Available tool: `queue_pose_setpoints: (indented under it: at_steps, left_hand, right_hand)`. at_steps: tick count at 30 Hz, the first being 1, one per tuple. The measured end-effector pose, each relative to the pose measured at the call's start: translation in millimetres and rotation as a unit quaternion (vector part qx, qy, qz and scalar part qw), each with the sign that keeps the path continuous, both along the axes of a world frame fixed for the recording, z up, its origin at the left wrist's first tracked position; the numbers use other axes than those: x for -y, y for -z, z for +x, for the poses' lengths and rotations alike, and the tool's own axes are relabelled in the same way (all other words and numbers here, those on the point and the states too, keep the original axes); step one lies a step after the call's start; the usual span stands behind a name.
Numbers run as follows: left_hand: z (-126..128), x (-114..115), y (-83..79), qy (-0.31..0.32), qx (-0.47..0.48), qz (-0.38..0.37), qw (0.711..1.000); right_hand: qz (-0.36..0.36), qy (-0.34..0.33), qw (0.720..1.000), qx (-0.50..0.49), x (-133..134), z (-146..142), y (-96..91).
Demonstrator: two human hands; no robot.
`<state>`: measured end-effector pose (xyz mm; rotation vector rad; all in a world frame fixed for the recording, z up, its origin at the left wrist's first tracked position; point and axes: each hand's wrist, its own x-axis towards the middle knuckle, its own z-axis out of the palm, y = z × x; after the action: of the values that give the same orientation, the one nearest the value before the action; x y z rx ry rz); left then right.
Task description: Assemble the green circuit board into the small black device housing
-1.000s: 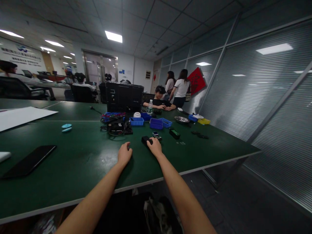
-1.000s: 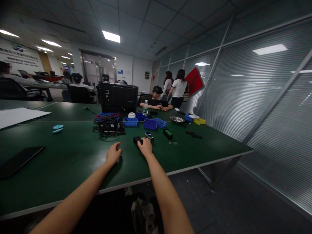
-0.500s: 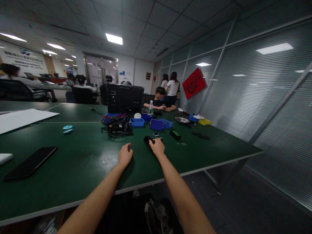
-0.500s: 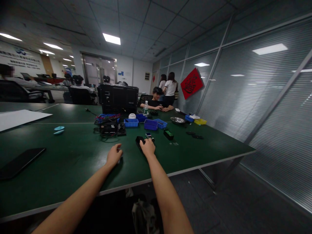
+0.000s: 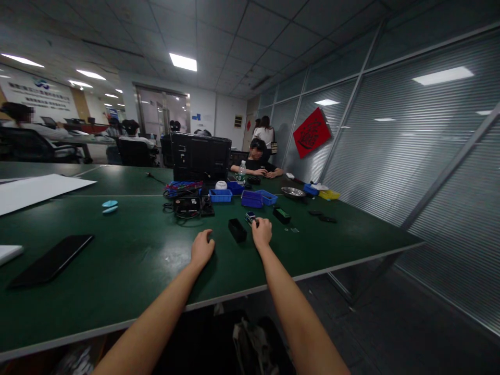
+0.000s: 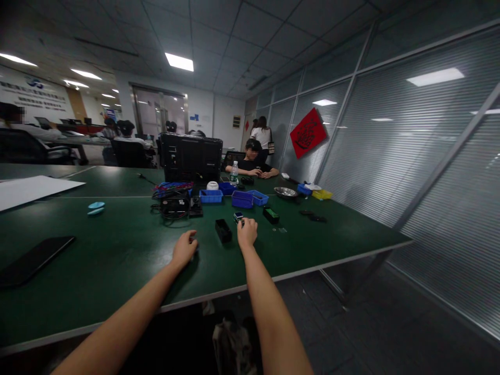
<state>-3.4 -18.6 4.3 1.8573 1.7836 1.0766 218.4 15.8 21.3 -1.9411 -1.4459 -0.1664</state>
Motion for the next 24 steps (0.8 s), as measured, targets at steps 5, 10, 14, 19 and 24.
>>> queue_pose_setpoints:
  at_steps: [5, 10, 14, 19, 24]
  left_hand:
    - [-0.6, 0.2, 0.3, -0.001, -0.009, 0.005, 1.000]
    - [-1.4, -0.1, 0.3, 0.002, -0.019, 0.017, 1.000]
    - [-1.8, -0.7, 1.1, 0.000, -0.025, 0.017, 1.000]
    - [-2.0, -1.9, 2.9, 0.001, -0.023, 0.020, 1.000]
    - [-1.2, -1.2, 1.2, 0.000, -0.024, 0.021, 0.999]
  right_hand:
    - [-0.048, -0.019, 0.998, -0.021, -14.0, 14.9, 9.1]
    - [-0.051, -0.033, 0.997, -0.057, -20.7, 16.9, 14.3]
    - [-0.049, -0.027, 0.995, -0.087, -20.3, 19.4, 14.5]
    - [-0.058, 0.003, 0.992, -0.116, -21.0, 26.1, 13.6]
    - [-0.011, 0.044, 0.995, -0.094, -20.6, 30.4, 13.7]
